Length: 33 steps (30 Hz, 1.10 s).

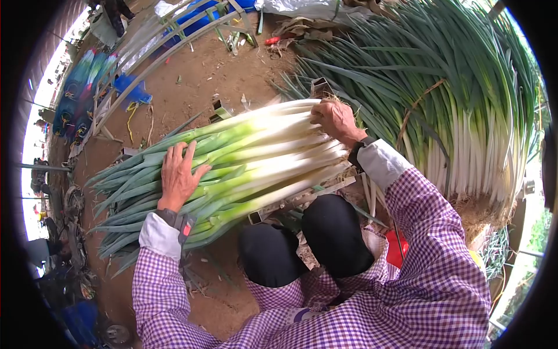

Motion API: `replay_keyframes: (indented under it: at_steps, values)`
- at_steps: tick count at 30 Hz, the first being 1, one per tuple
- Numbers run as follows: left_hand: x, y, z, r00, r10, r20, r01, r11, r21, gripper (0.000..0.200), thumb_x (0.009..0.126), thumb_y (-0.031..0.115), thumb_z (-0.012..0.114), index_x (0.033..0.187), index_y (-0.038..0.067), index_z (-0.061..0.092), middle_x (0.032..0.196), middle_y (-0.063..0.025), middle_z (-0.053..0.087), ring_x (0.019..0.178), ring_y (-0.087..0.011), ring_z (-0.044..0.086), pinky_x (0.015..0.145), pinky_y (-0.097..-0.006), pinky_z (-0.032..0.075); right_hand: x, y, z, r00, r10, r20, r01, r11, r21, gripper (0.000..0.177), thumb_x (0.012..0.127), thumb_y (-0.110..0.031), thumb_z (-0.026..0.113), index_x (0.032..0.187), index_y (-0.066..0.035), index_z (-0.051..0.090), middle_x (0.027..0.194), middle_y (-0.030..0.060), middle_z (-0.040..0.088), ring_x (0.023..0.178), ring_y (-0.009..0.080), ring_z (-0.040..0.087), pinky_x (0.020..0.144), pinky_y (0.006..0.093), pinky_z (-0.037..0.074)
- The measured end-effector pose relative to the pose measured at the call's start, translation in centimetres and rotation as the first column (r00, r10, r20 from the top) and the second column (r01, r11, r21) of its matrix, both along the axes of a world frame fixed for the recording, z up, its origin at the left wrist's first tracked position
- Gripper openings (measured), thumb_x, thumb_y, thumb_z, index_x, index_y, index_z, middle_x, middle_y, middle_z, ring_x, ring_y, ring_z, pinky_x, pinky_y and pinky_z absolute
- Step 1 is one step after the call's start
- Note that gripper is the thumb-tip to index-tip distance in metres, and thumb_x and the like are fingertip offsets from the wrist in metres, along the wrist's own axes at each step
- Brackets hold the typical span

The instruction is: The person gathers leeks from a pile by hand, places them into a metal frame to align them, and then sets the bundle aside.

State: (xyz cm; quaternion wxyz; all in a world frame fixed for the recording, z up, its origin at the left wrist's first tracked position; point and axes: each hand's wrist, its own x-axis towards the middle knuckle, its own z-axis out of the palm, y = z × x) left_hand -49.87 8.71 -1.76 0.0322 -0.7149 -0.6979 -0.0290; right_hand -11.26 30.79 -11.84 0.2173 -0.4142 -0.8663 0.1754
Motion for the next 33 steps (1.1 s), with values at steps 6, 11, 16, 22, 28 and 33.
replay_keyframes:
  at_steps: [6, 11, 16, 22, 28, 33]
  values:
    - [-1.0, 1.5, -1.9, 0.998, 0.008, 0.061, -0.009, 1.000, 0.021, 0.065, 0.088, 0.025, 0.077, 0.144, 0.002, 0.054, 0.138, -0.0196, 0.052, 0.131, -0.0388, 0.047, 0.112, -0.0512, 0.036, -0.8, 0.7, -1.5, 0.999, -0.040, -0.018, 0.041, 0.999, 0.016, 0.016, 0.080, -0.024, 0.078, 0.087, -0.009, 0.075, 0.092, 0.0097, 0.070, 0.093, 0.0345, 0.069, 0.079, 0.0457, 0.054]
    - [-1.3, 1.0, -3.3, 0.999, 0.040, 0.011, -0.041, 0.999, 0.025, 0.071, 0.090, 0.023, 0.075, 0.152, 0.004, 0.047, 0.153, -0.0195, 0.045, 0.145, -0.0376, 0.039, 0.121, -0.0529, 0.026, 0.1, -0.5, 0.8, 1.000, 0.003, -0.003, -0.003, 0.997, -0.079, 0.023, 0.082, -0.026, 0.078, 0.096, -0.008, 0.076, 0.097, 0.0125, 0.071, 0.096, 0.0345, 0.069, 0.081, 0.0458, 0.054]
    - [-0.9, 0.9, -3.4, 0.998, 0.051, -0.024, -0.050, 0.998, 0.047, 0.072, 0.091, 0.023, 0.074, 0.154, 0.005, 0.043, 0.154, -0.0186, 0.045, 0.146, -0.0363, 0.037, 0.122, -0.0535, 0.025, 2.5, -4.9, 3.0, 0.937, 0.324, -0.133, -0.325, 0.946, 0.018, 0.047, 0.086, -0.037, 0.079, 0.120, -0.006, 0.071, 0.114, 0.0161, 0.071, 0.112, 0.0347, 0.067, 0.092, 0.0463, 0.055]
    - [-1.2, 1.0, -3.4, 0.999, 0.034, 0.004, -0.034, 0.999, 0.042, 0.072, 0.093, 0.025, 0.072, 0.155, 0.005, 0.043, 0.154, -0.0197, 0.044, 0.146, -0.0365, 0.036, 0.123, -0.0534, 0.024, 3.0, -6.8, 2.2, 0.907, 0.421, -0.026, -0.422, 0.904, -0.072, 0.046, 0.083, -0.029, 0.081, 0.123, -0.011, 0.071, 0.137, 0.0135, 0.061, 0.129, 0.0355, 0.057, 0.108, 0.0472, 0.047]
    - [-1.3, 1.1, -3.2, 0.999, 0.039, 0.021, -0.039, 0.999, 0.035, 0.074, 0.091, 0.026, 0.074, 0.154, 0.005, 0.043, 0.154, -0.0195, 0.045, 0.146, -0.0367, 0.036, 0.123, -0.0528, 0.023, 2.3, -6.8, 1.8, 0.932, 0.360, -0.044, -0.362, 0.919, -0.157, 0.042, 0.079, -0.028, 0.083, 0.116, -0.010, 0.074, 0.134, 0.0117, 0.064, 0.125, 0.0341, 0.060, 0.105, 0.0452, 0.049]
    - [-0.8, 0.7, -1.9, 0.997, 0.030, 0.077, -0.032, 0.999, 0.034, 0.089, 0.086, 0.028, 0.078, 0.161, 0.007, 0.033, 0.161, -0.0207, 0.037, 0.150, -0.0376, 0.032, 0.124, -0.0531, 0.021, 2.2, -6.8, 2.3, 0.940, 0.340, -0.038, -0.339, 0.910, -0.236, 0.044, 0.075, -0.026, 0.084, 0.113, -0.007, 0.075, 0.131, 0.0120, 0.067, 0.119, 0.0350, 0.064, 0.099, 0.0449, 0.052]
